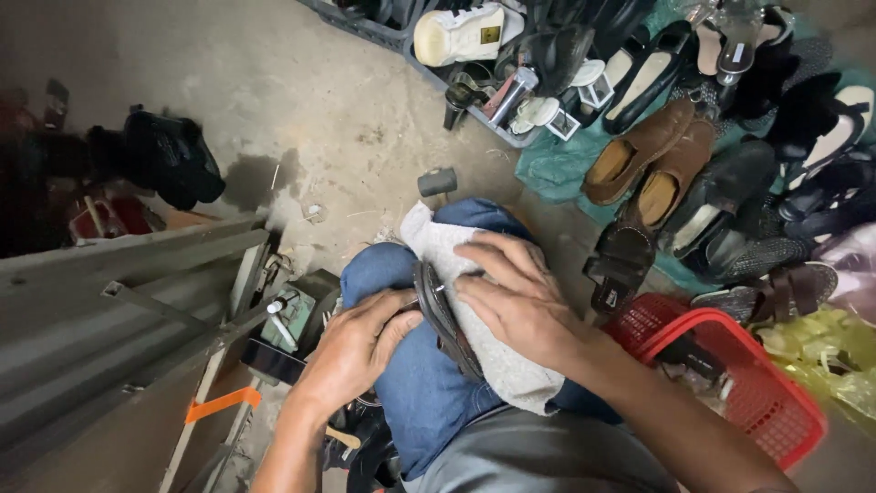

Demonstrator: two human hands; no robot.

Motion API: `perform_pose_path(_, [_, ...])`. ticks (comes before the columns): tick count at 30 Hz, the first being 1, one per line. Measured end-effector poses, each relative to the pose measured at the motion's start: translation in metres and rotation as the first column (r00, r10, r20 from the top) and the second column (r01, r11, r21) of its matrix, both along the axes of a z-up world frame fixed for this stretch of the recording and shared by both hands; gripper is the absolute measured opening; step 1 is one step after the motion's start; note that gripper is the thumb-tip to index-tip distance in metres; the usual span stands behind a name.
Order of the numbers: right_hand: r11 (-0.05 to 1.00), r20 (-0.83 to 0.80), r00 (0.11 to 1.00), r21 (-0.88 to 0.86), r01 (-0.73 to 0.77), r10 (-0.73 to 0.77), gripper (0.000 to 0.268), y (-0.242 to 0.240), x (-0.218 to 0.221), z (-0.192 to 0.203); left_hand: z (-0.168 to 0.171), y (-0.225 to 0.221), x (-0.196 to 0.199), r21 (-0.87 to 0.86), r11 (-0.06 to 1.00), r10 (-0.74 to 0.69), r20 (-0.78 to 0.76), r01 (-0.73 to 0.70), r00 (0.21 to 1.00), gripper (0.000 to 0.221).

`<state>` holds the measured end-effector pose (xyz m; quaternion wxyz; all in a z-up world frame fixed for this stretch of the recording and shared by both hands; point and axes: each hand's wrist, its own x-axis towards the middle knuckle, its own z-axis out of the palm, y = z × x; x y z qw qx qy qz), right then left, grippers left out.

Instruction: Hand-stitching the sole of a brown sandal using a needle and thread.

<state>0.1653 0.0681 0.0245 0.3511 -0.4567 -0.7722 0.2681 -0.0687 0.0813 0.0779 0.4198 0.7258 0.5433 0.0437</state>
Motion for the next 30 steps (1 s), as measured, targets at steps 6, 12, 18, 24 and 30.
perform_pose_path(6, [0.871,-0.541,0.830,-0.336,-0.359,0.133,0.012,0.000,0.017,0.028,-0.008,0.005,-0.013,-0.006,1.000,0.026,0.143,-0.025,0.989,0.021])
perform_pose_path(12, [0.945,-0.177,0.981,-0.302,-0.126,0.075,0.020,0.011,-0.005,0.020,-0.003,0.007,-0.017,-0.065,0.998,0.020,0.078,-0.015,0.997,0.025])
perform_pose_path(18, [0.908,0.021,0.974,-0.367,-0.201,0.224,0.033,0.013,-0.018,0.011,-0.006,0.006,-0.024,0.031,0.999,-0.011,0.070,0.009,0.997,0.026])
perform_pose_path(24, [0.958,-0.041,0.992,-0.254,-0.129,0.123,0.043,0.013,-0.022,0.021,-0.048,-0.017,-0.040,0.169,0.981,0.115,-0.092,-0.099,0.989,0.045])
perform_pose_path(30, [0.990,0.010,0.999,-0.136,-0.046,0.048,0.032,0.016,-0.029,0.007,-0.072,-0.057,-0.094,0.033,0.857,0.473,-0.447,-0.514,0.760,0.045])
